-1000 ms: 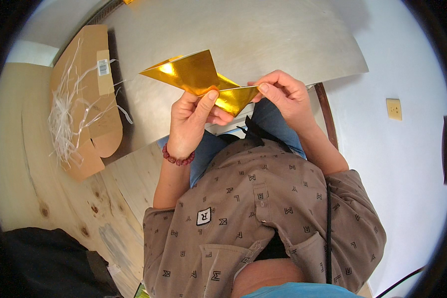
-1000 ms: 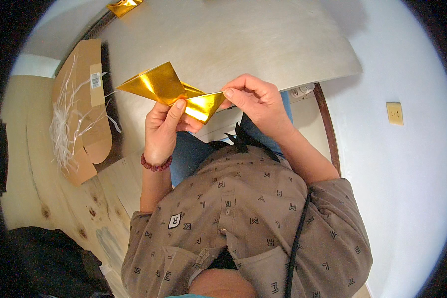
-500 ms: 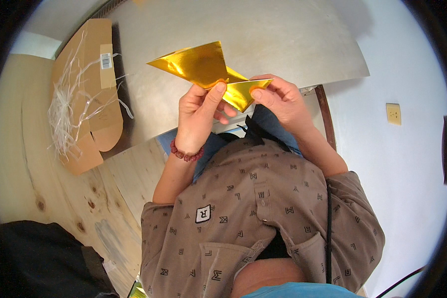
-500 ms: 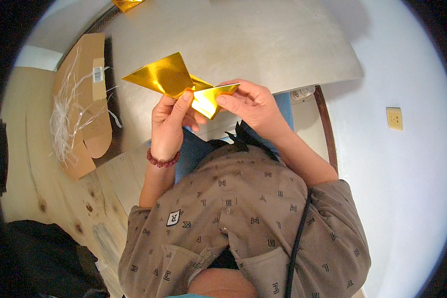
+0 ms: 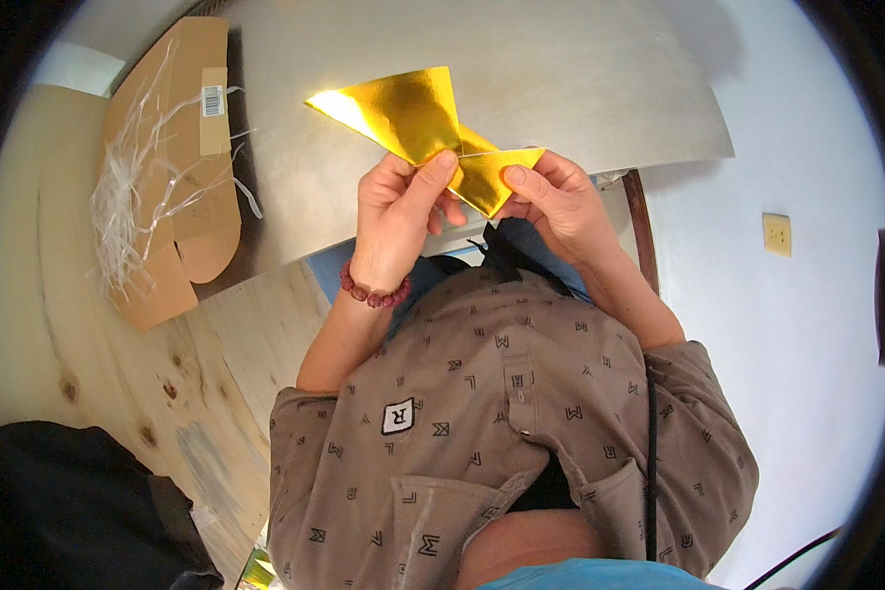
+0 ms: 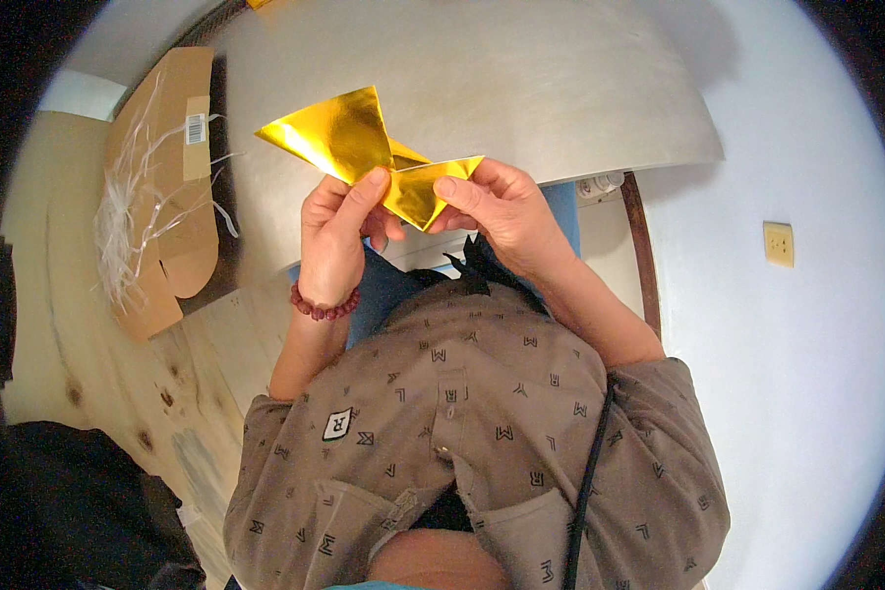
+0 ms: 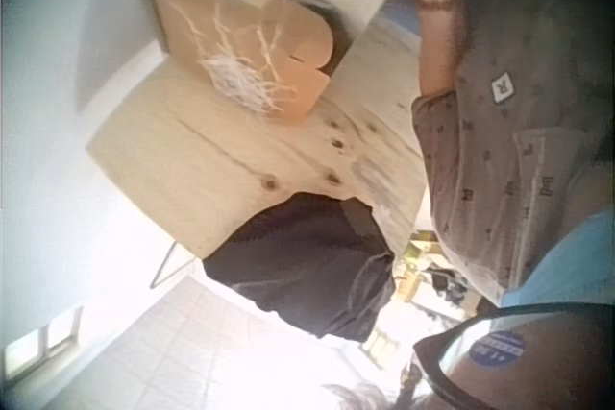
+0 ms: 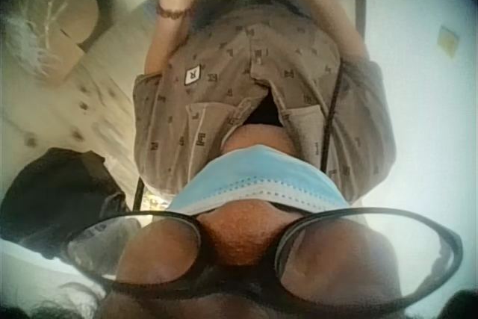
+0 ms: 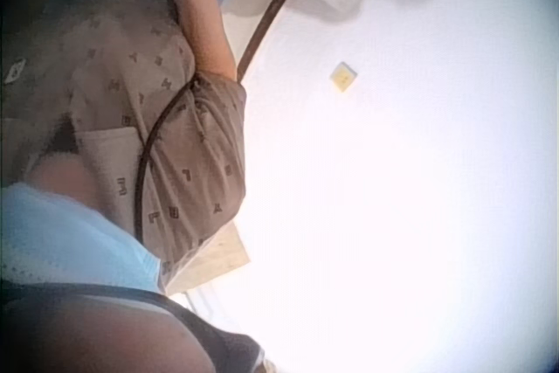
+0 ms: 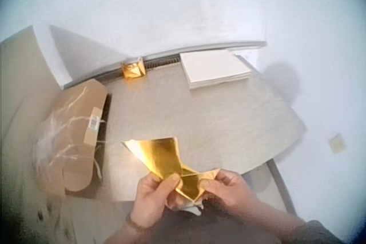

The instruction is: The person folds a gold-colored sheet of paper into a small origami shape on a table. They make multiple precise folds, crease the edges, and complete one finished piece before starting a second sheet. The finished origami is placed on the table next to another completed piece.

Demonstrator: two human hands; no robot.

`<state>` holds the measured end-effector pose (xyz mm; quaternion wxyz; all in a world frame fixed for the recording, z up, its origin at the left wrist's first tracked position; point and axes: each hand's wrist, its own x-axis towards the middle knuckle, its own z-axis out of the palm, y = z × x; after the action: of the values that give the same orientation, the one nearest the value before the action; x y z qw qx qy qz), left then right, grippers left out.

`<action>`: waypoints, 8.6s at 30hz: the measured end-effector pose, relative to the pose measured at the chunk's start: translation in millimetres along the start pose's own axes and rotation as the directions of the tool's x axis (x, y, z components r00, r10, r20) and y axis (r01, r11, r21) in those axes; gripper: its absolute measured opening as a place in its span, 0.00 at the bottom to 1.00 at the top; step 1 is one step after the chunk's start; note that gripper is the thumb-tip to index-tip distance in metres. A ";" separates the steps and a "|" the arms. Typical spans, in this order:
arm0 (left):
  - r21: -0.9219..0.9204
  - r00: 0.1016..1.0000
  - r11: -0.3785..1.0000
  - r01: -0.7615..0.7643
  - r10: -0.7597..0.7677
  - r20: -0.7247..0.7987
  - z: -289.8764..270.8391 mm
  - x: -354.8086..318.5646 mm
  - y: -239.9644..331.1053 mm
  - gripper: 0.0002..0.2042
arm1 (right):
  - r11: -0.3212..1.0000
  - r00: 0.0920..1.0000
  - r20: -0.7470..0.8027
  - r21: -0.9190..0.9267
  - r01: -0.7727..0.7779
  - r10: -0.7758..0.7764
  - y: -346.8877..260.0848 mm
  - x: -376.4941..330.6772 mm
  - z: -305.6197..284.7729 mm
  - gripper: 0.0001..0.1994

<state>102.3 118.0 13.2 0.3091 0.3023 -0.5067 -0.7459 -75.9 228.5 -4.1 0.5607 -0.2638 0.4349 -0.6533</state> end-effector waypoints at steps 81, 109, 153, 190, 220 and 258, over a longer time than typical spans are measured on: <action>0.106 0.990 0.994 0.040 -0.054 0.129 -4.9 4.3 15.3 0.11 | 0.182 0.742 0.290 -0.856 0.484 -0.605 -7.7 9.0 17.6 0.13; 0.113 0.942 0.969 -0.219 0.180 0.284 -1.6 -2.6 6.6 0.16 | 0.884 0.949 -0.011 -0.368 0.288 -0.314 3.4 12.1 20.4 0.06; 0.328 0.962 0.913 -0.242 0.182 0.203 -1.3 -18.9 38.4 0.05 | 0.536 0.903 0.361 -0.727 0.428 -0.232 -76.3 -1.4 35.2 0.06; 0.232 0.950 0.921 -0.312 0.299 0.091 -1.8 -16.1 30.8 0.06 | 0.410 0.894 0.425 -0.797 0.443 -0.139 -82.6 9.8 16.9 0.04; 0.035 0.953 0.957 -0.286 0.281 0.108 -4.3 -19.6 33.1 0.06 | 0.519 0.872 0.469 -0.716 0.468 -0.139 -75.5 8.7 12.1 0.06; 0.497 0.375 -0.129 -0.858 0.505 0.778 -22.3 27.5 114.6 0.11 | 0.973 0.847 0.480 -0.099 -0.209 0.231 -73.4 55.6 -2.1 0.09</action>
<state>119.8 50.3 110.6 0.3509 -0.0383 -0.9309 -0.0937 -127.5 175.1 50.4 0.7175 -0.3806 0.3206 -0.4875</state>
